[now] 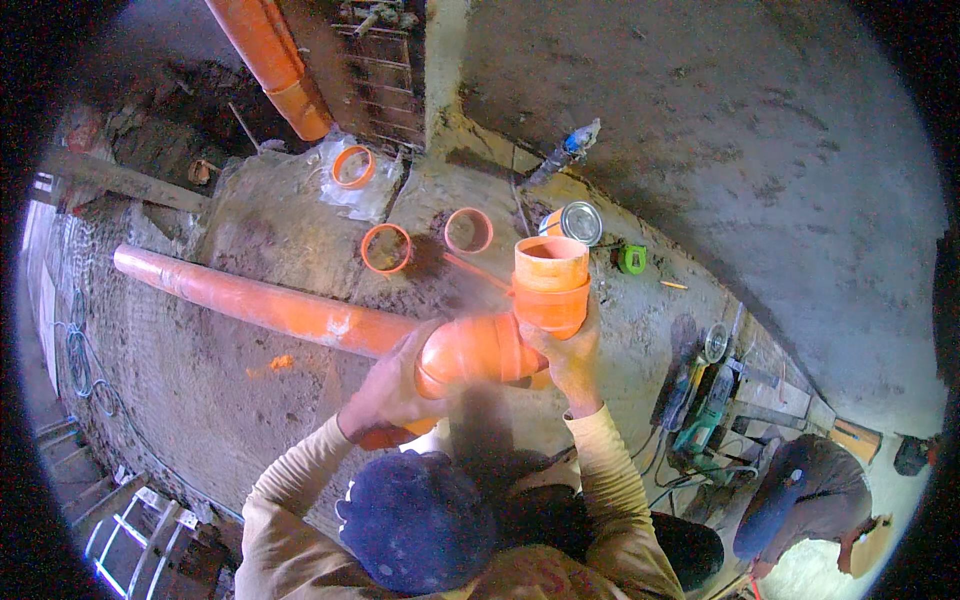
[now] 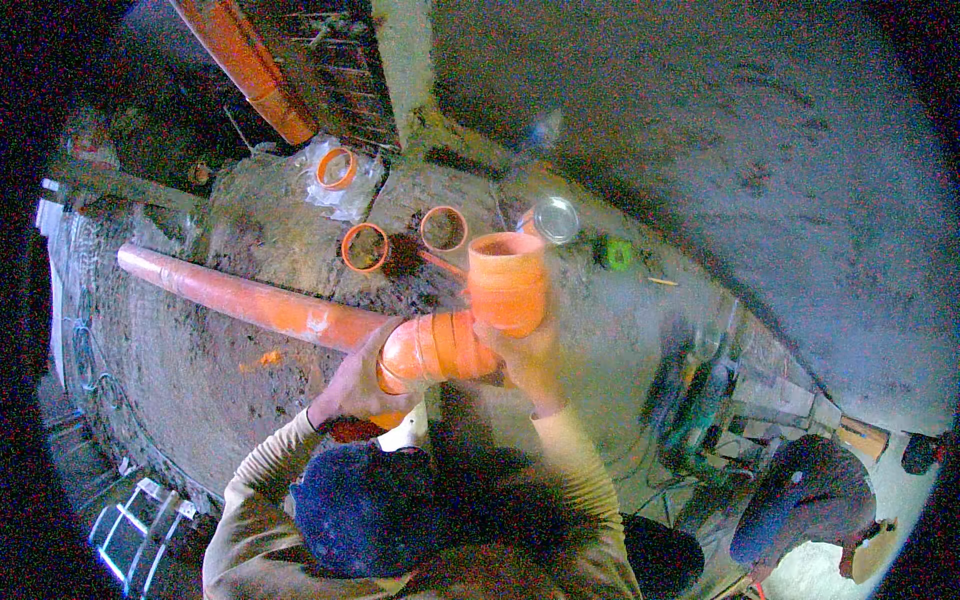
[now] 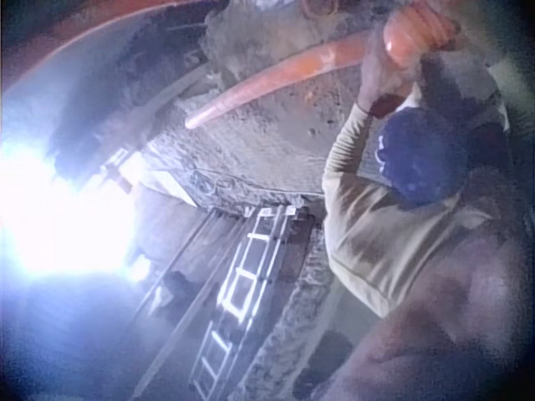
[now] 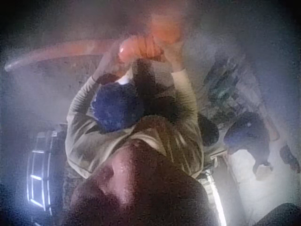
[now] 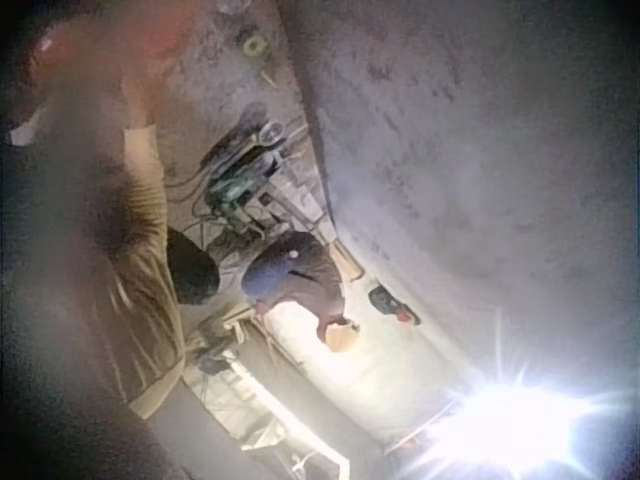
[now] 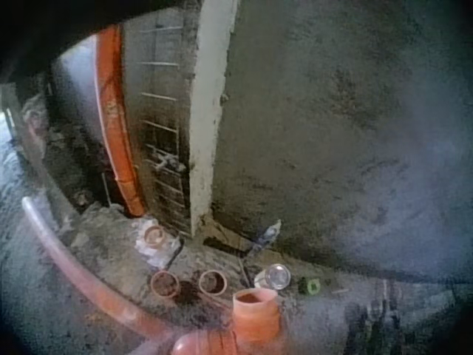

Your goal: The person assembles orange plastic pipes and fittings by hand, connecting a long pipe to an elbow and a T-junction. The person then inserts the assembled pipe into a hole in the wall.

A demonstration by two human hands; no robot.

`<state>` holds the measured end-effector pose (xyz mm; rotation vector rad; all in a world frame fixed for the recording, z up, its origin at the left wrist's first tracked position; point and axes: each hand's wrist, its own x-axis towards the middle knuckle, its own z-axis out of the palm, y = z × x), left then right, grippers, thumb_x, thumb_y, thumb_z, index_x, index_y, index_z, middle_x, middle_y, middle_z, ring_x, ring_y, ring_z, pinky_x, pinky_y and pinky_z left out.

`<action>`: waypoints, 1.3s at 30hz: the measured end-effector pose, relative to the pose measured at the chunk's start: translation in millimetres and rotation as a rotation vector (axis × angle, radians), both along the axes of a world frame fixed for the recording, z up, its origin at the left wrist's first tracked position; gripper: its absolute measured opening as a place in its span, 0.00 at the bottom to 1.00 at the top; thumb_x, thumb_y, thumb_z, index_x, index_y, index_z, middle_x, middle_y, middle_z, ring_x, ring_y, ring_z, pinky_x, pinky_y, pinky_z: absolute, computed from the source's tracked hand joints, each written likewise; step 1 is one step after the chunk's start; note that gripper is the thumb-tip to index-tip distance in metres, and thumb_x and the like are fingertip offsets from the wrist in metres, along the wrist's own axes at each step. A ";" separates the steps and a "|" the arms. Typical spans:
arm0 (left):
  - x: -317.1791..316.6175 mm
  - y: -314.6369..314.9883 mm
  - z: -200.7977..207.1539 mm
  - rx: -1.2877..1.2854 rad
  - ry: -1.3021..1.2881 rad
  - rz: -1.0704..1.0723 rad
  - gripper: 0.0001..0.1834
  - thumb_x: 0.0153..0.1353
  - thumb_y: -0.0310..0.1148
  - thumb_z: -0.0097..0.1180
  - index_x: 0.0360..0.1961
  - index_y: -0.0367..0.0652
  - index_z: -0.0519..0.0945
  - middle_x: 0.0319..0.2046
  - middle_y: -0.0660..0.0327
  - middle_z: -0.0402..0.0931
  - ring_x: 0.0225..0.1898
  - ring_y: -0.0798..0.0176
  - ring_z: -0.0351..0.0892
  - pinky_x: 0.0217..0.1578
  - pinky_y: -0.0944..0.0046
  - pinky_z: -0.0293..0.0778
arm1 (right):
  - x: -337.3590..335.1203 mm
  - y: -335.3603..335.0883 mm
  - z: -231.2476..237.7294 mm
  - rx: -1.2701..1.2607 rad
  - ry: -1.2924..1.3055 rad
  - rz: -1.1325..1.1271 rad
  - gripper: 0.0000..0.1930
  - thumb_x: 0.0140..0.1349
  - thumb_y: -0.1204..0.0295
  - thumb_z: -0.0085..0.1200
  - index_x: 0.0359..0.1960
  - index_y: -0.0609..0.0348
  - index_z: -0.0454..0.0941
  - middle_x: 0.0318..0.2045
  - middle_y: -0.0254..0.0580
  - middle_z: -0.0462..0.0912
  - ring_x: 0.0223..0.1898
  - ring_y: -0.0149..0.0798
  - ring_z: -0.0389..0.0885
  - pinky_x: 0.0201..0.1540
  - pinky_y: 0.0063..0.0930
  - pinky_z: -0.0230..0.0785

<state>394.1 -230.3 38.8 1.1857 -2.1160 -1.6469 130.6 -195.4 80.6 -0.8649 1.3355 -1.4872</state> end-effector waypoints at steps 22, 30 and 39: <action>-3.7 1.0 -15.0 0.166 0.145 -0.077 0.64 0.38 0.40 0.82 0.76 0.41 0.56 0.69 0.48 0.68 0.73 0.48 0.65 0.72 0.49 0.61 | 1.4 3.4 -7.8 0.152 0.121 -0.036 0.38 0.49 0.67 0.77 0.60 0.64 0.70 0.52 0.45 0.82 0.52 0.39 0.83 0.58 0.37 0.75; -6.8 5.4 -13.1 0.144 0.177 -0.046 0.60 0.42 0.39 0.80 0.75 0.41 0.57 0.68 0.48 0.69 0.70 0.50 0.67 0.70 0.50 0.63 | -7.9 8.9 -25.6 0.212 0.266 -0.012 0.40 0.48 0.63 0.79 0.61 0.63 0.71 0.53 0.43 0.81 0.52 0.37 0.82 0.58 0.36 0.75; -13.3 8.7 -22.0 0.189 0.266 -0.012 0.59 0.40 0.39 0.80 0.73 0.40 0.61 0.66 0.47 0.72 0.69 0.49 0.71 0.69 0.50 0.66 | -23.3 4.5 -28.1 0.216 0.201 0.120 0.38 0.50 0.62 0.78 0.61 0.62 0.72 0.53 0.42 0.83 0.53 0.36 0.82 0.58 0.35 0.75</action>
